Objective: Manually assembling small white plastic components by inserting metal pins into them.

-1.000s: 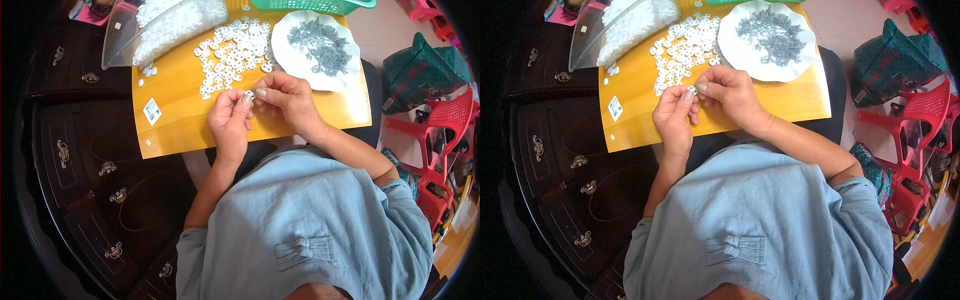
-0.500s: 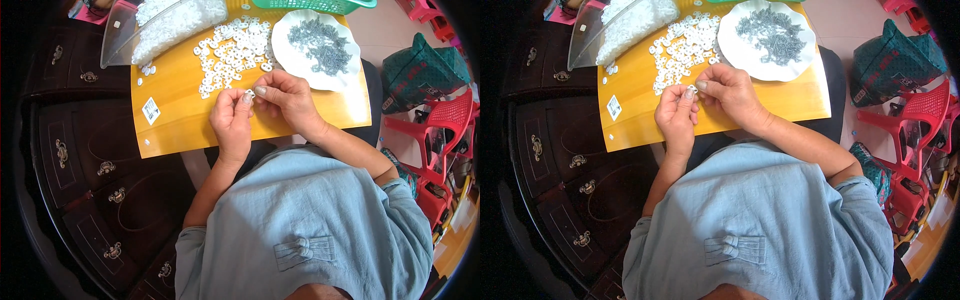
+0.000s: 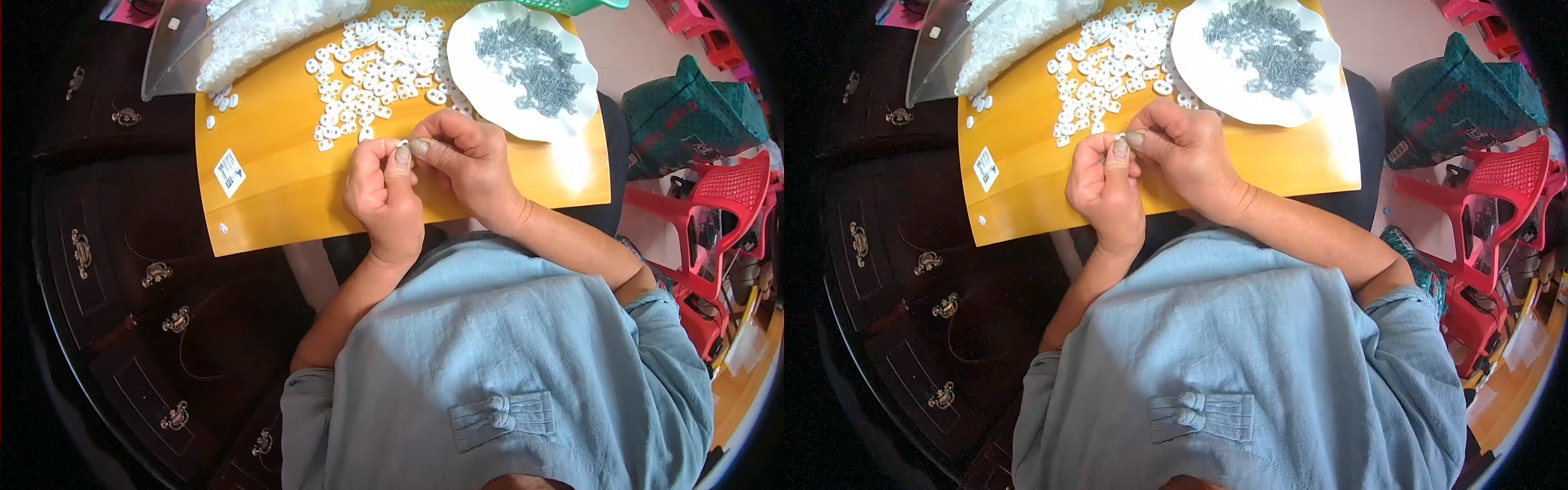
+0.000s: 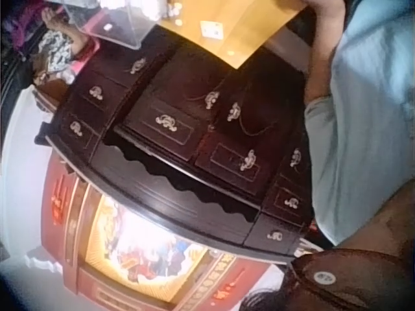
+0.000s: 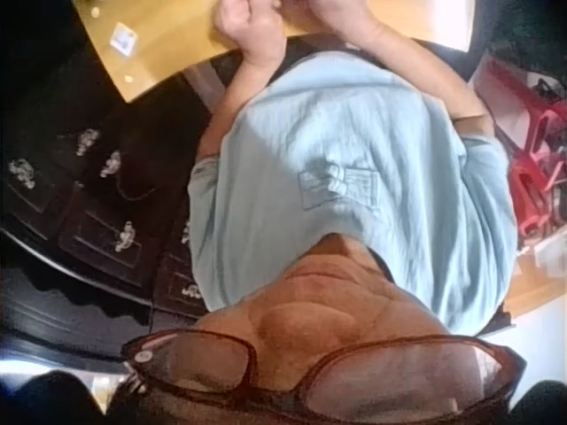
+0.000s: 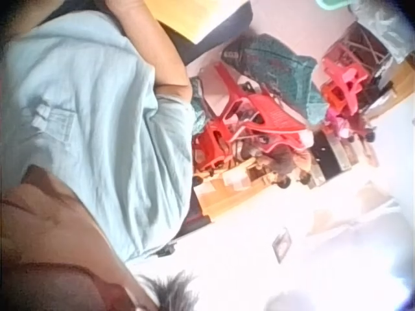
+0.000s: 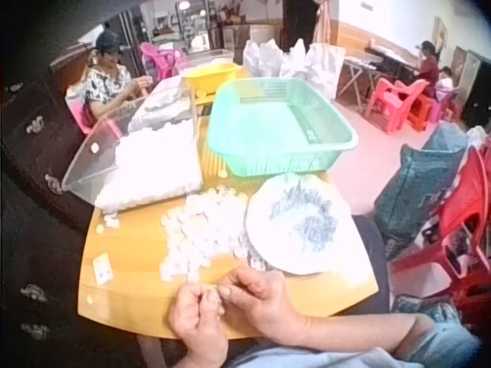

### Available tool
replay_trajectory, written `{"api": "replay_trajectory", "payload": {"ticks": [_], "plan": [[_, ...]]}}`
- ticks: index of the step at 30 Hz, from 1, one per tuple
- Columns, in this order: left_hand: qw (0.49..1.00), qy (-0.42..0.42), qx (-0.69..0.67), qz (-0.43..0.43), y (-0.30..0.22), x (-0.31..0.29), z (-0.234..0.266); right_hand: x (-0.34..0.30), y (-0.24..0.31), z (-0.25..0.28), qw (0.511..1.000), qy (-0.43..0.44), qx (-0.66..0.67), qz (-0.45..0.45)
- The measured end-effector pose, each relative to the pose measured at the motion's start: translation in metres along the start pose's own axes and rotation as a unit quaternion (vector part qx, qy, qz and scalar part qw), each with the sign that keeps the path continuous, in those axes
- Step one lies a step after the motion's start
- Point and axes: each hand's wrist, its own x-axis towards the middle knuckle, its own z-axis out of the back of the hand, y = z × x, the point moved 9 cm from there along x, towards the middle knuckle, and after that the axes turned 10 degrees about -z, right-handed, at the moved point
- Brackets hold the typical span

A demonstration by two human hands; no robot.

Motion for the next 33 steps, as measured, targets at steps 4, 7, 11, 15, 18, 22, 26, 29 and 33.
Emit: {"api": "replay_trajectory", "payload": {"ticks": [4, 7, 11, 15, 18, 22, 26, 29, 33], "plan": [[1.000, 0.007, -0.004, -0.017, 0.000, 0.001, -0.001, 0.001, 0.000, 0.001, 0.999, -0.019, -0.012, 0.045], [0.999, 0.012, -0.042, 0.024, 0.002, 0.002, 0.000, -0.001, 0.003, 0.000, 0.999, -0.010, 0.015, 0.029], [0.995, 0.017, -0.055, 0.078, 0.007, 0.001, 0.002, -0.003, -0.004, 0.004, 0.993, -0.007, 0.114, 0.000], [0.993, 0.024, -0.079, 0.088, 0.008, 0.002, 0.000, -0.005, -0.001, 0.008, 0.998, -0.024, 0.046, 0.026], [0.995, 0.026, -0.054, 0.081, 0.009, 0.001, 0.001, -0.005, 0.011, 0.004, 0.996, -0.015, -0.035, 0.078], [0.996, 0.030, -0.045, 0.074, 0.006, 0.002, 0.001, -0.003, 0.017, 0.002, 0.994, -0.019, -0.089, 0.063], [0.997, 0.034, -0.037, 0.056, 0.007, 0.002, 0.002, 0.001, 0.019, 0.004, 0.993, -0.020, -0.109, 0.051], [0.997, 0.031, -0.044, 0.057, 0.006, 0.000, 0.000, 0.004, 0.013, 0.006, 0.996, -0.003, -0.082, 0.033], [1.000, 0.013, -0.018, 0.000, 0.004, 0.000, 0.003, 0.003, 0.011, 0.001, 0.994, 0.000, -0.103, 0.032]]}}
